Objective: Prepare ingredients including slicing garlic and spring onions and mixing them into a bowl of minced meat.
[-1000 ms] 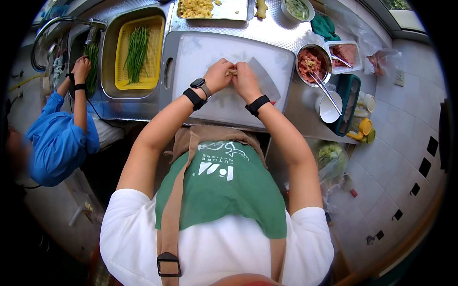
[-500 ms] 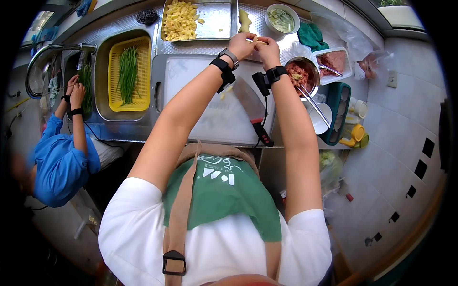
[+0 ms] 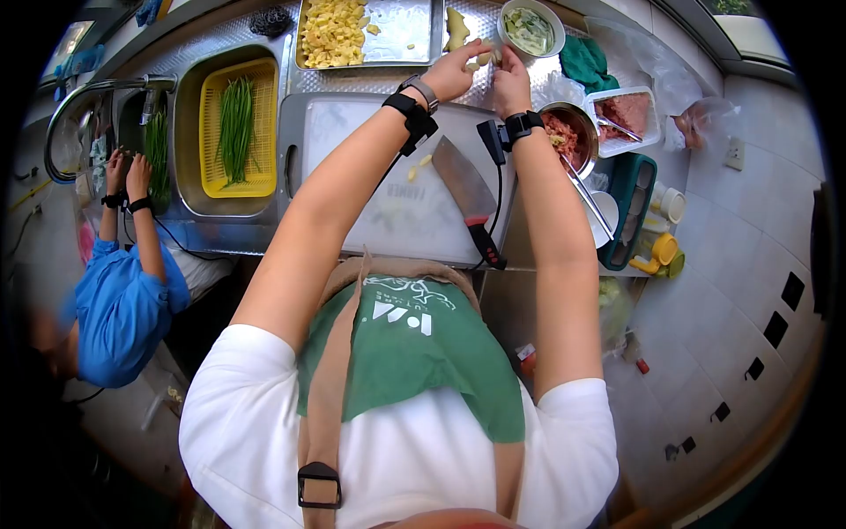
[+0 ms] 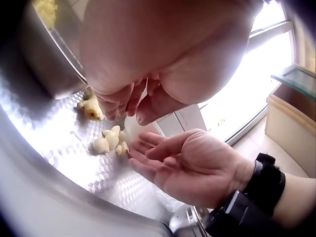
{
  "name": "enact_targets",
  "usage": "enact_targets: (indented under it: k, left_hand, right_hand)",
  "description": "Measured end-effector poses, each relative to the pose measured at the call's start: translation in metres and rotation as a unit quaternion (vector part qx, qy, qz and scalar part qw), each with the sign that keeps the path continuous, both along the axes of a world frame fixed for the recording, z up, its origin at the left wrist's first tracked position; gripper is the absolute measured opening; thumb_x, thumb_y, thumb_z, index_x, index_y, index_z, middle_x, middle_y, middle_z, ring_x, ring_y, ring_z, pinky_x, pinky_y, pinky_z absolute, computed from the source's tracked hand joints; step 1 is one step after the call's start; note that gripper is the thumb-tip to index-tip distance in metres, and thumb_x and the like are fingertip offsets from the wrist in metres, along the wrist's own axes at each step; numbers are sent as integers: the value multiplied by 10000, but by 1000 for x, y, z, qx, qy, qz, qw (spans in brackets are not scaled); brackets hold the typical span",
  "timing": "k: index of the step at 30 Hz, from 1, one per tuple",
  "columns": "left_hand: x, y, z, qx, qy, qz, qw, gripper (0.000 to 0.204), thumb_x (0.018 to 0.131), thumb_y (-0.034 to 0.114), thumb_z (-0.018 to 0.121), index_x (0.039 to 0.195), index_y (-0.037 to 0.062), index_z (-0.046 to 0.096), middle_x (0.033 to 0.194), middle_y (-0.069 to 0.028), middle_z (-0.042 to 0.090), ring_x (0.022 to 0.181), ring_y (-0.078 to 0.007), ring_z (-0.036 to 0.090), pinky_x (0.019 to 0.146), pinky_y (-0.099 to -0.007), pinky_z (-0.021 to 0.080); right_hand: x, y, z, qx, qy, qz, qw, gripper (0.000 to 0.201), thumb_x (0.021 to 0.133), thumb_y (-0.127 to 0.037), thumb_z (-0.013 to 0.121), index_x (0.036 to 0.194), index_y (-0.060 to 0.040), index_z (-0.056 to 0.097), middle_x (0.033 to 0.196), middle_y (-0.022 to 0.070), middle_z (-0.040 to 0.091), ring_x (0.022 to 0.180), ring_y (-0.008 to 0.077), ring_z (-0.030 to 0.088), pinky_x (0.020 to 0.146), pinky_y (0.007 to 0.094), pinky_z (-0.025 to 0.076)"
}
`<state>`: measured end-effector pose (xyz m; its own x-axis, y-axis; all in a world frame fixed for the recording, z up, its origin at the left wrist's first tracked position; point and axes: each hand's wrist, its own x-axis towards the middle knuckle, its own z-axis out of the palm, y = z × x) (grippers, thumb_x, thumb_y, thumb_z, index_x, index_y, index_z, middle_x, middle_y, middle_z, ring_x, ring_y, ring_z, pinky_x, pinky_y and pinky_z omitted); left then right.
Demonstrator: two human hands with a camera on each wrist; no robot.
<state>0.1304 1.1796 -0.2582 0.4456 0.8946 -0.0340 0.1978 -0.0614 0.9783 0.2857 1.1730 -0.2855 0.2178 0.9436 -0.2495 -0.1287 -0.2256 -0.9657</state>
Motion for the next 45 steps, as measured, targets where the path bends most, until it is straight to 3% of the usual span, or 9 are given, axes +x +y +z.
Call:
enact_targets:
  k: [7, 11, 16, 23, 26, 30, 34, 38, 45]
  left_hand:
    - [-81, -90, 35, 112, 234, -55, 964, 244, 766, 199, 728, 899, 38, 604, 869, -105, 609, 781, -287, 597, 705, -371, 493]
    - [-92, -151, 37, 44, 343, -96, 933, 313, 752, 254, 739, 915, 64, 551, 881, -119, 614, 840, -316, 612, 709, -412, 493]
    - [-91, -166, 25, 61, 346, -45, 935, 126, 798, 159, 589, 857, 53, 558, 824, -159, 633, 752, -360, 615, 675, -441, 500]
    - [-60, -92, 26, 56, 195, 85, 976, 161, 774, 130, 612, 899, 29, 617, 830, -148, 677, 745, -326, 659, 705, -385, 535]
    - [-24, -50, 9, 44, 80, 182, 979, 264, 806, 124, 604, 1054, 45, 649, 915, -135, 699, 788, -281, 688, 752, -347, 539]
    - [3, -49, 0, 106, 119, 110, 981, 320, 888, 156, 594, 1177, 17, 611, 1032, -135, 684, 779, -197, 699, 677, -298, 555]
    - [41, -84, 25, -191, -17, -59, 980, 490, 946, 302, 593, 1317, 4, 473, 1015, -153, 644, 743, -182, 672, 665, -289, 576]
    - [83, -103, 24, -303, -37, -78, 949, 584, 938, 209, 595, 1419, 20, 322, 1081, -174, 604, 778, -191, 669, 704, -292, 599]
    - [81, -103, 50, -301, -85, -28, 950, 550, 896, 0, 512, 1420, 56, 357, 1018, -99, 450, 803, -216, 669, 680, -287, 634]
  right_hand:
    - [-28, -76, 71, 45, -347, 287, 892, 217, 745, -62, 639, 952, -98, 695, 940, 86, 608, 938, 289, 579, 788, 376, 492]
    - [-64, -129, 82, 161, -521, 405, 734, 218, 679, -125, 710, 896, -136, 691, 895, 66, 592, 967, 261, 531, 842, 374, 433]
    - [-81, -140, 56, 208, -589, 408, 666, 109, 713, -151, 674, 790, -85, 635, 879, 45, 603, 973, 235, 539, 811, 362, 426]
    - [-54, -95, 61, 78, -483, 180, 853, 119, 781, -131, 620, 789, -16, 651, 824, 172, 658, 812, 359, 602, 759, 448, 490]
    - [-25, -71, 46, 70, -503, 69, 858, 183, 806, -141, 618, 918, -7, 672, 877, 175, 675, 863, 367, 614, 796, 442, 490]
    - [-22, -101, 79, 14, -394, 73, 916, 242, 867, -161, 594, 1049, -14, 657, 914, 176, 686, 851, 337, 652, 781, 405, 509]
    - [4, -185, 89, -88, -167, 25, 982, 211, 903, -197, 622, 972, 2, 635, 803, 118, 682, 691, 210, 654, 633, 310, 519]
    - [46, -238, 98, -165, 163, -217, 948, 281, 901, -199, 671, 1044, -7, 524, 827, 72, 627, 683, 154, 608, 630, 256, 528]
    - [71, -242, 109, -61, 205, -298, 930, 242, 911, -219, 658, 1032, -48, 537, 789, 48, 598, 653, 142, 576, 576, 244, 492]
